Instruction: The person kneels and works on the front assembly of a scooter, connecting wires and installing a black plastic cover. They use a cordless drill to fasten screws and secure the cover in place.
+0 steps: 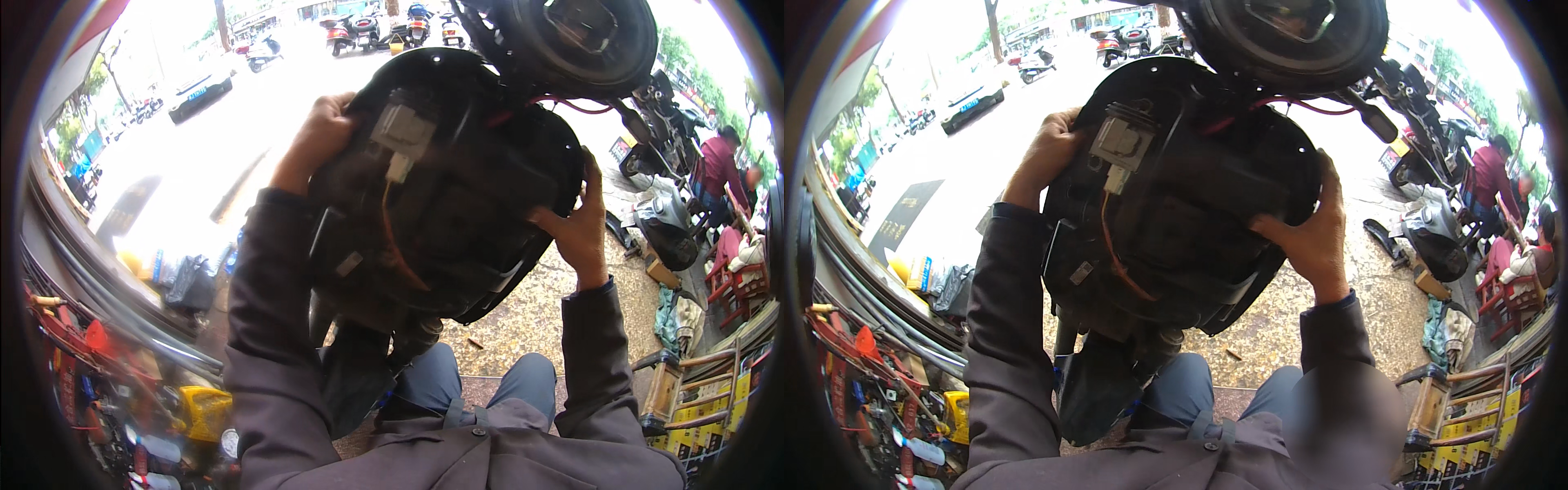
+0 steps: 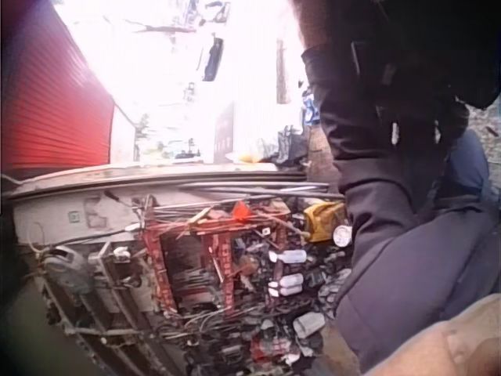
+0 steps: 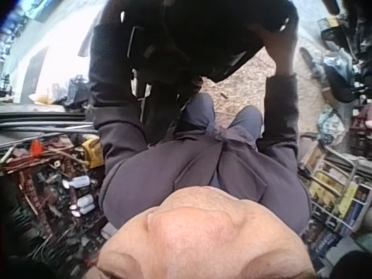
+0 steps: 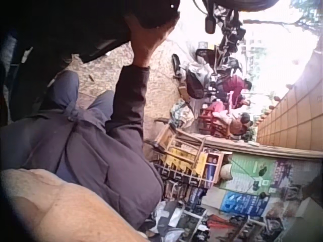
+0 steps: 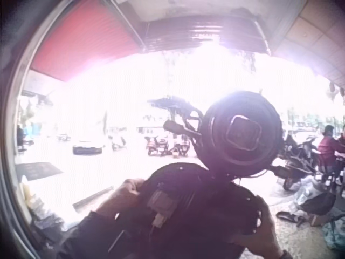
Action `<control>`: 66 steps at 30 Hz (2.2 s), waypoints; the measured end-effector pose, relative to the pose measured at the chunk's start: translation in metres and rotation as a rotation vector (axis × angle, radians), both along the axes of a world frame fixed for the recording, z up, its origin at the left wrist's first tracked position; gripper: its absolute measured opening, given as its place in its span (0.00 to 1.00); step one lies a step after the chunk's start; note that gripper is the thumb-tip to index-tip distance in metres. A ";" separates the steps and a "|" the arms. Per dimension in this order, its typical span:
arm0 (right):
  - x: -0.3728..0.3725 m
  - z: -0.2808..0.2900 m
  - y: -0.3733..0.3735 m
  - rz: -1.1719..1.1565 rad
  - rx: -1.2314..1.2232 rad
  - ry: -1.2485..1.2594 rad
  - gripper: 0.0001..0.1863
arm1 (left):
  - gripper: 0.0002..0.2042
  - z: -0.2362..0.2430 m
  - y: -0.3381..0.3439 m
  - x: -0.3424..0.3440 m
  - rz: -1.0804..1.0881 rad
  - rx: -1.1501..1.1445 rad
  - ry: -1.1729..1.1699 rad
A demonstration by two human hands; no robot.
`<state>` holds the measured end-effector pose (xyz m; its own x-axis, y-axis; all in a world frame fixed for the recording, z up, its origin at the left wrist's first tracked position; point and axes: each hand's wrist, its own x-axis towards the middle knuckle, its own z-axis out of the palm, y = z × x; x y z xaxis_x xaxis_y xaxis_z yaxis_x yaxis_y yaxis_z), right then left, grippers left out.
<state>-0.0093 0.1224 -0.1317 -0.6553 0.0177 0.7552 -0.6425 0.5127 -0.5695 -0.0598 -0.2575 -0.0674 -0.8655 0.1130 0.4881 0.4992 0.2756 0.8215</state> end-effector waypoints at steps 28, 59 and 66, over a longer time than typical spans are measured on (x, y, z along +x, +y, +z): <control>-0.009 -0.006 0.005 0.109 -0.045 -0.067 0.65 | 0.18 -0.029 -0.032 -0.010 -0.147 -0.024 -0.067; 0.011 0.003 -0.012 -0.120 0.119 0.158 0.67 | 0.16 -0.003 0.102 0.087 0.451 -0.687 0.858; 0.008 0.003 -0.014 -0.087 0.066 0.175 0.62 | 0.13 -0.008 0.112 0.083 0.441 -0.611 0.914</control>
